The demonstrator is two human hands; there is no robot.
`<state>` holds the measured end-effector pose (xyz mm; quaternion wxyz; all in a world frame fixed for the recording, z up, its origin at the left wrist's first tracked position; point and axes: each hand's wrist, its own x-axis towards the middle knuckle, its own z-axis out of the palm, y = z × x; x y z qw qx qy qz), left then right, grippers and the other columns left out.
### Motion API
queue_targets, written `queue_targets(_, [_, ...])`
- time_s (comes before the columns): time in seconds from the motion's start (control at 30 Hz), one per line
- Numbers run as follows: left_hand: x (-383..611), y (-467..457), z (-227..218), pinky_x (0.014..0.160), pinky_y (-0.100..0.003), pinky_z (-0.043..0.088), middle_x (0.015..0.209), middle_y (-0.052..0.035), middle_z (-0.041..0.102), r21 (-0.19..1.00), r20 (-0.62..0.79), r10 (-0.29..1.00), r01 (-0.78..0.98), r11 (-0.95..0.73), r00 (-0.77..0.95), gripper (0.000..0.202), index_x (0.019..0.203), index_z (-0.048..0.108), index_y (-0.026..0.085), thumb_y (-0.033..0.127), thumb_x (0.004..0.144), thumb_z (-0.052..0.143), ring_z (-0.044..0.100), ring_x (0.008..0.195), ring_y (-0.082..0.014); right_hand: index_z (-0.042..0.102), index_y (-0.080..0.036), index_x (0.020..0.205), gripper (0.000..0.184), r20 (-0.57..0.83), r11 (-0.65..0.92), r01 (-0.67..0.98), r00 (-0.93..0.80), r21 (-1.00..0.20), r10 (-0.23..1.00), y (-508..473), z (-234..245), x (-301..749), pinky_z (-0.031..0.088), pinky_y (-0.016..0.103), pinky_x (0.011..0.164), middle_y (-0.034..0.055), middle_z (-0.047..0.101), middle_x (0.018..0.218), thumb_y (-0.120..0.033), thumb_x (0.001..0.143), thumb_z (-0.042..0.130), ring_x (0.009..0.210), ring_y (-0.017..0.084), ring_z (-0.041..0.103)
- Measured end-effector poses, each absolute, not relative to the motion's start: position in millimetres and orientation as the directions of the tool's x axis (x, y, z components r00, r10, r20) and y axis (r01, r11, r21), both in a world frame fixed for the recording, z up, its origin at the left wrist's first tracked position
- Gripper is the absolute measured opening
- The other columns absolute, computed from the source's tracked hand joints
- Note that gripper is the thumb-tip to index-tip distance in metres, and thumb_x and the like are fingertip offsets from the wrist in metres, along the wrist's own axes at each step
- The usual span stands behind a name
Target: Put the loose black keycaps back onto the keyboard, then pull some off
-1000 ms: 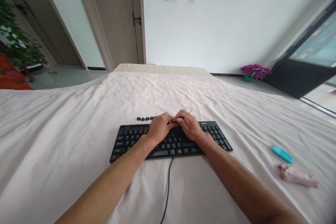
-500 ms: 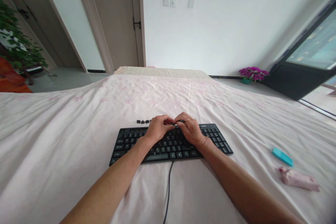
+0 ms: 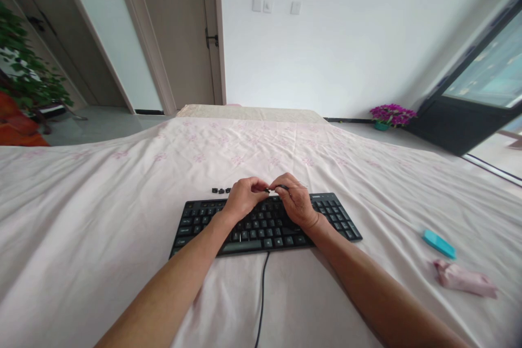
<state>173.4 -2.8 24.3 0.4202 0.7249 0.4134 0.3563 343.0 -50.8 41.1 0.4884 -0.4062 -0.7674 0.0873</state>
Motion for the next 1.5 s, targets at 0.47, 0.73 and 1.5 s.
queue_targets(0.47, [170.9, -11.2, 32.2, 0.077, -0.029, 0.052, 0.081, -0.0021, 0.066, 0.979, 0.201, 0.937, -0.07, -0.189, 0.286, 0.042, 0.104, 0.056, 0.016, 0.023, 0.067, 0.076, 0.066, 0.075, -0.0137, 0.058, -0.021, 0.103, 0.026, 0.404, 0.362, 0.539, -0.044, -0.76, 0.914, -49.6, 50.7, 340.3, 0.046, 0.028, 0.073, 0.0003, 0.062, 0.078, -0.036, 0.096, 0.038, 0.072, 0.015, 0.059])
queue_targets(0.73, [173.0, -13.2, 28.2, 0.078, -0.029, 0.053, 0.084, -0.0032, 0.067, 0.958, 0.288, 0.914, -0.086, -0.274, 0.286, 0.043, 0.109, 0.053, 0.017, 0.026, 0.072, 0.074, 0.068, 0.079, -0.0151, 0.066, -0.021, 0.078, 0.011, 0.437, 0.349, 0.633, -0.019, -0.69, 0.899, -44.3, 48.5, 338.0, 0.043, 0.027, 0.067, -0.0009, 0.059, 0.072, -0.031, 0.082, 0.063, 0.069, 0.014, 0.055])
queue_targets(1.5, [107.4, -4.3, 22.2, 0.079, -0.028, 0.051, 0.089, -0.0026, 0.073, 0.764, 0.206, 0.918, 0.531, -0.367, 0.338, 0.02, 0.092, 0.072, 0.023, 0.026, 0.077, 0.059, 0.067, 0.083, -0.0186, 0.07, -0.024, 0.082, 0.011, 0.224, 0.314, 0.9, -0.252, -0.304, 0.941, -3.6, 40.9, 378.6, 0.037, 0.025, 0.064, 0.0012, 0.065, 0.09, -0.033, 0.083, 0.064, 0.077, 0.015, 0.06])
